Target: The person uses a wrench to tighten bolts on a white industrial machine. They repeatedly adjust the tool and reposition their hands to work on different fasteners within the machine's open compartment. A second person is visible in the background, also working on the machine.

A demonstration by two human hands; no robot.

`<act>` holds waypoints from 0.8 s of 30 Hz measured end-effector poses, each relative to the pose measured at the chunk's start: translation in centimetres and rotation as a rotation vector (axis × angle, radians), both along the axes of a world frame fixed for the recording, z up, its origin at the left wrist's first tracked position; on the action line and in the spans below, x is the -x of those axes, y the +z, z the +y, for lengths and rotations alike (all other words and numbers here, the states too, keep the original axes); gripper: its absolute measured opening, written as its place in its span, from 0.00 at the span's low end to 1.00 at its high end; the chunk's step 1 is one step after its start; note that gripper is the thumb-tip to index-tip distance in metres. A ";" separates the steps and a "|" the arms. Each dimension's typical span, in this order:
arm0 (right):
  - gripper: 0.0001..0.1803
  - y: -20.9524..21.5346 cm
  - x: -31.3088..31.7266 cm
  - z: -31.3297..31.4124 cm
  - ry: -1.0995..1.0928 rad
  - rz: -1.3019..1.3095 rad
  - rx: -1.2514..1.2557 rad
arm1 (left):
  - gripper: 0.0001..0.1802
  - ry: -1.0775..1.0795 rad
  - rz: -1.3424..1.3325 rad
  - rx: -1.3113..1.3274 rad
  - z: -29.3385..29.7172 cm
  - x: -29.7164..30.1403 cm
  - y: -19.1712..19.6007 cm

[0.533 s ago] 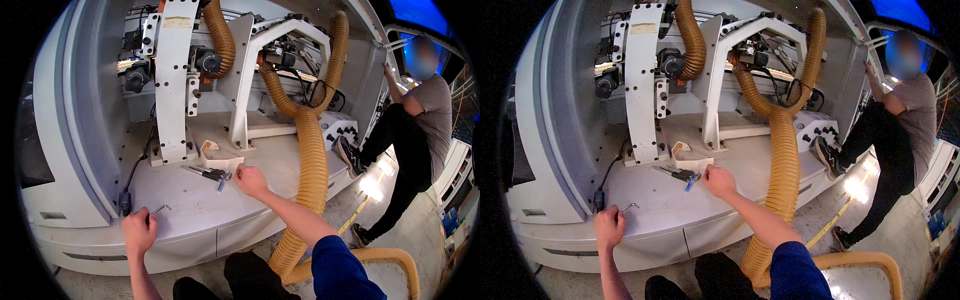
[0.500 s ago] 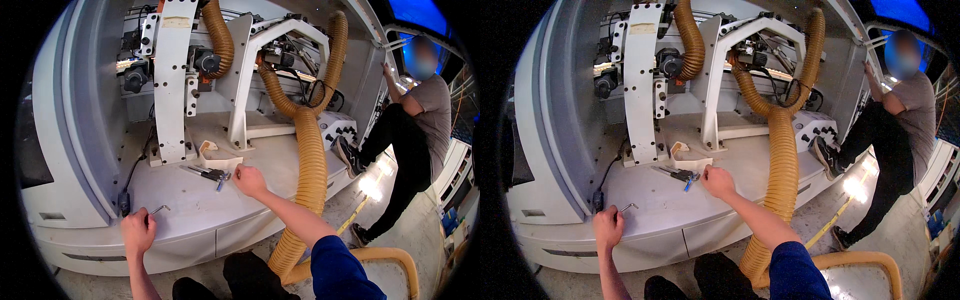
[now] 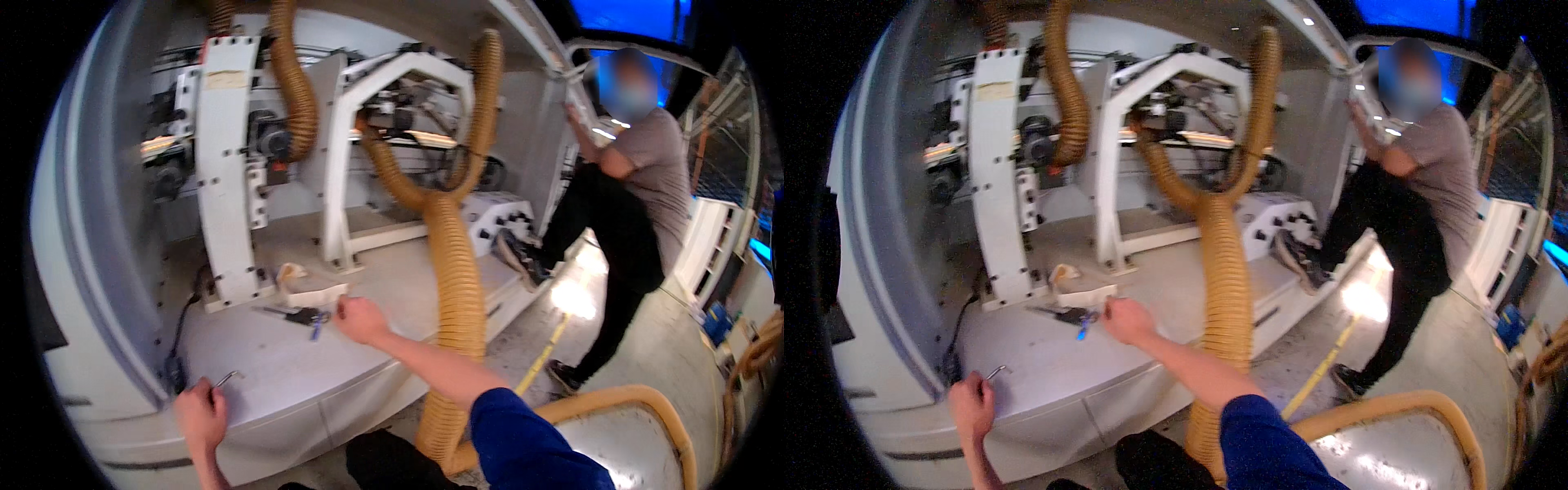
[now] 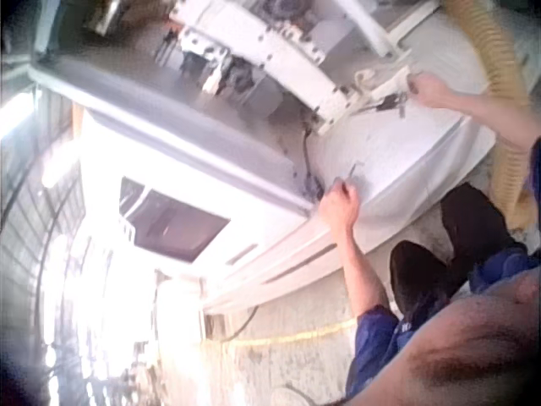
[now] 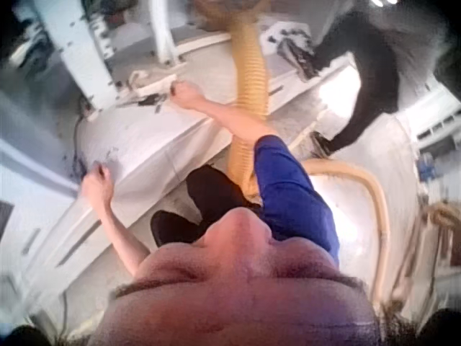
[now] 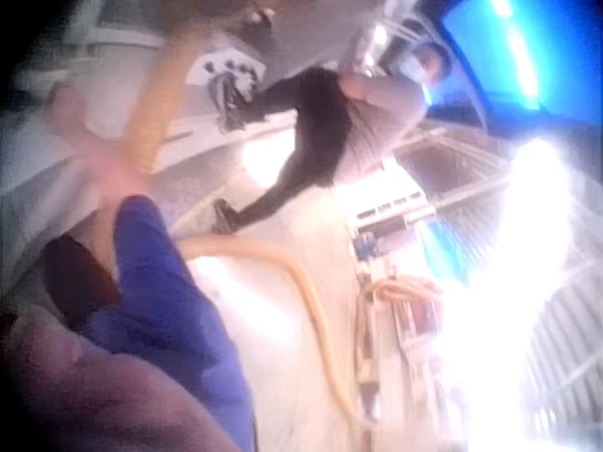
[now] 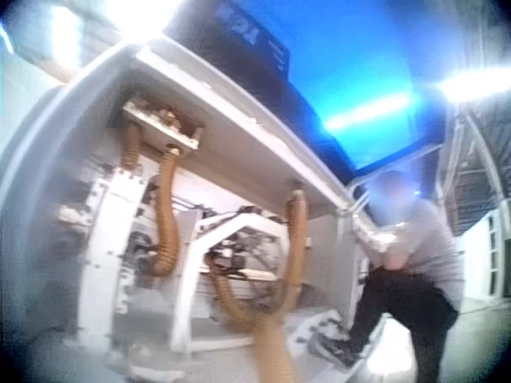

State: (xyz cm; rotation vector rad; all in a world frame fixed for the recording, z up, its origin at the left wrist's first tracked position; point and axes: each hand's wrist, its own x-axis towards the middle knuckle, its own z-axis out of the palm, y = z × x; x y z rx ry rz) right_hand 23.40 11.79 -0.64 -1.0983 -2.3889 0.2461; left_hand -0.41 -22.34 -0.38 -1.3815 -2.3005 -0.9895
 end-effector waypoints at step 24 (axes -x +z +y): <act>0.10 -0.7 -0.8 1.4 0.015 0.025 -0.136 | 0.14 0.017 0.007 0.018 -0.3 -0.7 0.8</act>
